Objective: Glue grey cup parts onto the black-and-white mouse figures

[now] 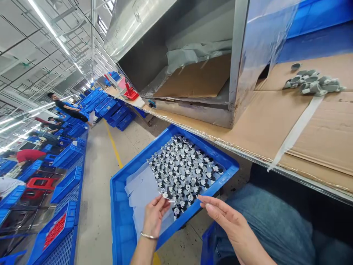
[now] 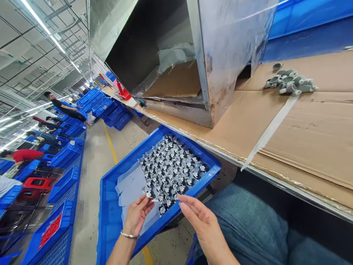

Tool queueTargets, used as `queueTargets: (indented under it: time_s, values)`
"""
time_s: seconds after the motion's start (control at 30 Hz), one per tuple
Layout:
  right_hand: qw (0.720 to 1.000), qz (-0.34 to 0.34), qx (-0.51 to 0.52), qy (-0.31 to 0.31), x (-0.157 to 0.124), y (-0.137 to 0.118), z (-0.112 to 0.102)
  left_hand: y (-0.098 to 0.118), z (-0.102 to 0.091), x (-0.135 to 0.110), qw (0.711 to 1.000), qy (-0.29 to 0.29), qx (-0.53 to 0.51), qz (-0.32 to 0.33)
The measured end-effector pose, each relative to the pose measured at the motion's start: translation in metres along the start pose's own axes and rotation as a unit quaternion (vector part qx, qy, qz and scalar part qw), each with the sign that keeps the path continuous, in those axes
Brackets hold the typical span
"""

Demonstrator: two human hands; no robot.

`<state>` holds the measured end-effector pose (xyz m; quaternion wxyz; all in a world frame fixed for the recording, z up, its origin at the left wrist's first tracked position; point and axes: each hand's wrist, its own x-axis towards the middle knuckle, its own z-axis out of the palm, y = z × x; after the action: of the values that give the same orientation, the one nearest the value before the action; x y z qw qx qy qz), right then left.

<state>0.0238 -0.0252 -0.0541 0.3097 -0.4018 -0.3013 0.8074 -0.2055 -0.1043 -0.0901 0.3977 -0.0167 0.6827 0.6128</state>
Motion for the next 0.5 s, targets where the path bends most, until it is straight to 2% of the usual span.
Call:
queueTargets:
  time_s: [0.07,0.17,0.3,0.4,0.5]
  values:
    - [0.999,-0.003,-0.034,0.015,0.000,-0.002,-0.015,0.001,-0.026,0.032,0.998,0.030,0.046,-0.026]
    - [0.996,-0.012,-0.075,0.039,-0.001,-0.006,-0.035,-0.006,-0.048,0.066,0.992,0.052,0.103,-0.059]
    - [0.990,-0.021,-0.105,0.090,-0.006,-0.018,-0.052,-0.018,-0.057,0.088,0.983,0.058,0.158,-0.075]
    - [0.985,-0.014,-0.099,0.144,-0.014,-0.026,-0.063,-0.024,-0.058,0.100,0.978,0.058,0.185,-0.076]
    - [0.981,-0.012,-0.088,0.172,-0.021,-0.025,-0.077,-0.029,-0.059,0.110,0.974,0.061,0.206,-0.078]
